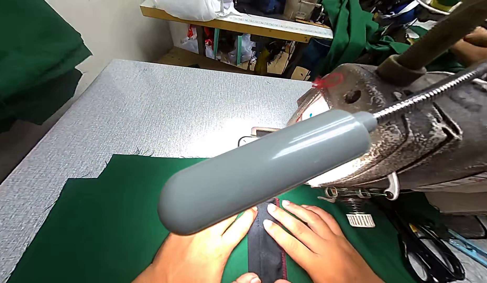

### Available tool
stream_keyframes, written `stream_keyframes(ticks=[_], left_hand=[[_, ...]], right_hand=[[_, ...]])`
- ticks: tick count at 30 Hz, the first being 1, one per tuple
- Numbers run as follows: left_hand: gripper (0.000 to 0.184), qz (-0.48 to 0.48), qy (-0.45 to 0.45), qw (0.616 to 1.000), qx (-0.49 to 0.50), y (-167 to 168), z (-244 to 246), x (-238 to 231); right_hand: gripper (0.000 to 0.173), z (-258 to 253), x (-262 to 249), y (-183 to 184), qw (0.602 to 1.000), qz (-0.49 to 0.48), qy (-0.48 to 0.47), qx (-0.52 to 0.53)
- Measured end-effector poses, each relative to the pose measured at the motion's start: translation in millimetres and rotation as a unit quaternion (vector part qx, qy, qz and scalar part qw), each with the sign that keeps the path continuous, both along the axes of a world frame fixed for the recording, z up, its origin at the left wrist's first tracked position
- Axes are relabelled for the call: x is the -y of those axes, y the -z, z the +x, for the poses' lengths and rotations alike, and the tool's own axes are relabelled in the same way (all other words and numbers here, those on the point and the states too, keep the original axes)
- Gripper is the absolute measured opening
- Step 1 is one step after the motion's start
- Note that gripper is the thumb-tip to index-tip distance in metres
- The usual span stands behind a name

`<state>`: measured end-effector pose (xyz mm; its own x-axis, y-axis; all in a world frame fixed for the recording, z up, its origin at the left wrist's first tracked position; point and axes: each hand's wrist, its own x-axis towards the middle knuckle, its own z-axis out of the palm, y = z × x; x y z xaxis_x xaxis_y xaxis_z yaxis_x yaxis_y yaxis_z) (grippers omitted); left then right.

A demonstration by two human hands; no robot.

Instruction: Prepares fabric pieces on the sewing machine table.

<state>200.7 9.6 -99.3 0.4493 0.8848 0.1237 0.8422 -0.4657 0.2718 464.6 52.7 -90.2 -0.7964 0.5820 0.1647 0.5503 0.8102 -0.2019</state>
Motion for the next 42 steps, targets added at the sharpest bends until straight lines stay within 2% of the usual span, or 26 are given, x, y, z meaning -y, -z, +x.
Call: stream_keyframes(ticks=[7, 13, 24, 27, 32, 35, 38, 42], left_hand=[[0.093, -0.037, -0.003, 0.999, -0.006, -4.6, 1.6, 5.4], [0.094, -0.079, -0.010, 0.997, 0.001, -4.8, 0.3, 6.4], [0.093, -0.087, -0.016, 0.996, 0.007, -3.6, 0.0, 8.4], [0.092, -0.075, -0.015, 0.997, 0.004, -2.4, 0.4, 9.0], [0.083, 0.020, -0.014, 1.000, 0.011, 6.2, 2.3, 7.0], [0.082, 0.011, -0.005, 1.000, -0.001, 6.8, 2.6, 10.3], [0.083, 0.015, -0.003, 1.000, -0.012, 4.1, 2.0, 8.4], [0.084, 0.002, -0.003, 1.000, -0.019, 2.3, 2.4, 7.5]], right_hand=[[0.066, 1.6, 9.3, -1.2, 0.999, -0.032, 0.007, 0.032], [0.069, 0.7, 8.0, -3.1, 0.999, -0.034, 0.007, 0.036], [0.067, 0.7, 9.8, -5.4, 0.998, -0.044, 0.009, 0.043], [0.068, 0.6, 10.4, -3.7, 0.998, -0.041, 0.012, 0.045], [0.069, 0.7, 9.0, 8.0, 1.000, 0.000, 0.015, 0.006], [0.064, 3.7, 16.0, 6.7, 1.000, -0.002, 0.001, -0.017], [0.051, 7.8, 27.4, -0.8, 0.997, -0.024, -0.007, -0.073], [0.038, 11.9, 40.8, 8.0, 0.993, -0.038, -0.016, -0.112]])
